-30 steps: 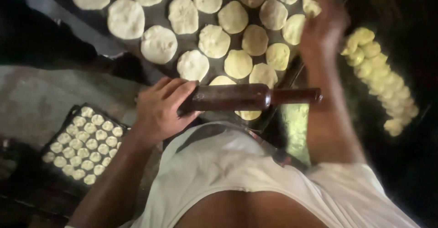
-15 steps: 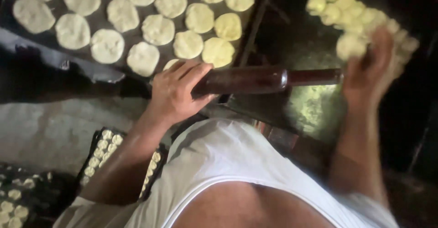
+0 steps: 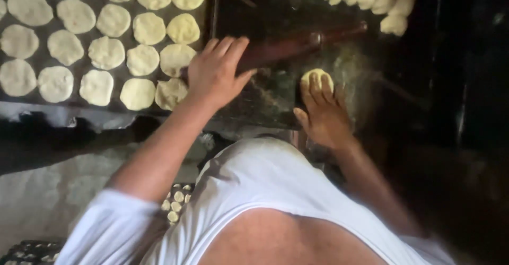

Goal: Rolling out small pieces of dough and placing them on a tray.

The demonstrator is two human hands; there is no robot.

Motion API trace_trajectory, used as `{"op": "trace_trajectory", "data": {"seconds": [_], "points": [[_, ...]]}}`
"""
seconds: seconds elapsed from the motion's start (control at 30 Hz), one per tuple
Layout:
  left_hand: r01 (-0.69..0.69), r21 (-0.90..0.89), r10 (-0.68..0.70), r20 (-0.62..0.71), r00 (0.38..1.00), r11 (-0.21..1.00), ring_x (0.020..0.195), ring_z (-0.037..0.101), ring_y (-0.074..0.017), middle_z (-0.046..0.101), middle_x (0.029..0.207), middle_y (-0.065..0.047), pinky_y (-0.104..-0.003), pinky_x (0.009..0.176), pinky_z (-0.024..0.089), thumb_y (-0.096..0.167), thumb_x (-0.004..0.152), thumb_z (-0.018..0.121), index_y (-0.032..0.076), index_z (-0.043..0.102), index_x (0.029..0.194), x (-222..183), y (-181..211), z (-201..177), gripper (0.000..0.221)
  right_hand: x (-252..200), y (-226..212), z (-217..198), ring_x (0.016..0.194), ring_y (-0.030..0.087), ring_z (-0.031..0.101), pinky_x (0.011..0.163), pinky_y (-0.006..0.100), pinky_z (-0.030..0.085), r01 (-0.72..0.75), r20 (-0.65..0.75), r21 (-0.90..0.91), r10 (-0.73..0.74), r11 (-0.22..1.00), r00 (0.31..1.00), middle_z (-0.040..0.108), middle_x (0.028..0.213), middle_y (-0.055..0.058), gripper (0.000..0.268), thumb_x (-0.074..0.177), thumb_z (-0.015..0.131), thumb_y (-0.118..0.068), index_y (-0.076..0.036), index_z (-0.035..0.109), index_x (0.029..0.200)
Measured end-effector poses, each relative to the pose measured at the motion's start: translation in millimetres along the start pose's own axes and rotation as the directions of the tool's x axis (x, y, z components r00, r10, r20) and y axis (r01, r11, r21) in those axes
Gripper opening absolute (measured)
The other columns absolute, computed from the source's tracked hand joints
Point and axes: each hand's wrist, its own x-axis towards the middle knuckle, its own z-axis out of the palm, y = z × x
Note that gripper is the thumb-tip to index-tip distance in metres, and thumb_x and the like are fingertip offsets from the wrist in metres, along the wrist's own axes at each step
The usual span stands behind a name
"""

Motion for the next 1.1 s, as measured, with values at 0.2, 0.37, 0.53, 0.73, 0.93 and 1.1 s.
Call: {"op": "trace_trajectory", "data": {"seconds": [0.2, 0.37, 0.53, 0.73, 0.93, 1.1], "points": [[-0.127, 0.076, 0.108, 0.224, 0.969, 0.989, 0.104, 0.064, -0.0292, 0.066, 0.115, -0.006, -0.044, 0.076, 0.056, 0.041, 0.076, 0.087, 0.011, 0.064, 0.129, 21, 17, 35, 0.064, -30, 33, -37, 0.120, 0.039, 0.060, 0.103, 0.055, 0.043, -0.072, -0.176, 0.288, 0.127, 0.955, 0.976, 0.065, 0.129, 0.021, 0.035, 0.099, 0.067, -0.020, -0.002, 0.065, 0.129], [-0.228, -0.113, 0.254, 0.383, 0.888, 0.967, 0.109, 0.065, -0.0322, 0.064, 0.124, -0.009, -0.047, 0.078, 0.056, 0.048, 0.079, 0.082, 0.014, 0.062, 0.132, 43, 24, 75, 0.066, -20, 109, -17, 0.099, 0.044, 0.063, 0.086, 0.052, 0.049, -0.190, -0.408, 0.008, 0.176, 0.982, 0.896, 0.067, 0.104, 0.023, 0.008, 0.106, 0.068, -0.010, -0.002, 0.070, 0.106], [-0.038, -0.146, 0.102, 0.459, 0.882, 0.989, 0.107, 0.066, -0.0418, 0.053, 0.147, -0.019, -0.053, 0.087, 0.054, 0.053, 0.102, 0.070, 0.012, 0.058, 0.141, 73, -3, 119, 0.058, 26, 162, -3, 0.107, 0.043, 0.069, 0.092, 0.047, 0.056, -0.164, -0.362, 0.243, 0.246, 0.956, 0.899, 0.071, 0.111, 0.024, 0.013, 0.114, 0.058, -0.009, -0.002, 0.069, 0.116], [-0.248, -0.117, 0.274, 0.473, 0.837, 0.962, 0.115, 0.064, -0.0302, 0.065, 0.127, -0.004, -0.046, 0.084, 0.057, 0.037, 0.081, 0.084, 0.017, 0.061, 0.138, 13, 3, 78, 0.065, -17, 134, 18, 0.098, 0.041, 0.067, 0.082, 0.046, 0.053, -0.342, 0.114, 0.161, 0.326, 0.926, 0.938, 0.071, 0.112, 0.025, 0.023, 0.100, 0.066, -0.015, -0.005, 0.074, 0.119], [-0.409, -0.026, 0.387, 0.383, 0.839, 0.912, 0.117, 0.061, -0.0254, 0.065, 0.125, -0.001, -0.041, 0.085, 0.055, 0.038, 0.069, 0.087, 0.018, 0.063, 0.134, -9, -2, 12, 0.072, 57, 52, -11, 0.107, 0.032, 0.067, 0.091, 0.040, 0.055, 0.200, -0.277, -0.178, -0.244, 0.964, 0.930, 0.073, 0.115, 0.019, 0.015, 0.099, 0.062, -0.014, -0.006, 0.070, 0.107], [-0.155, -0.059, 0.166, 0.344, 0.924, 0.986, 0.109, 0.062, -0.0256, 0.066, 0.124, -0.004, -0.042, 0.084, 0.053, 0.040, 0.069, 0.088, 0.014, 0.064, 0.133, -74, -39, -47, 0.073, -3, 138, 73, 0.077, 0.019, 0.049, 0.065, 0.036, 0.039, -0.479, 0.372, 0.828, 0.354, 0.290, 0.858, 0.053, 0.091, 0.008, 0.033, 0.111, 0.053, -0.030, 0.002, 0.060, 0.108]]}}
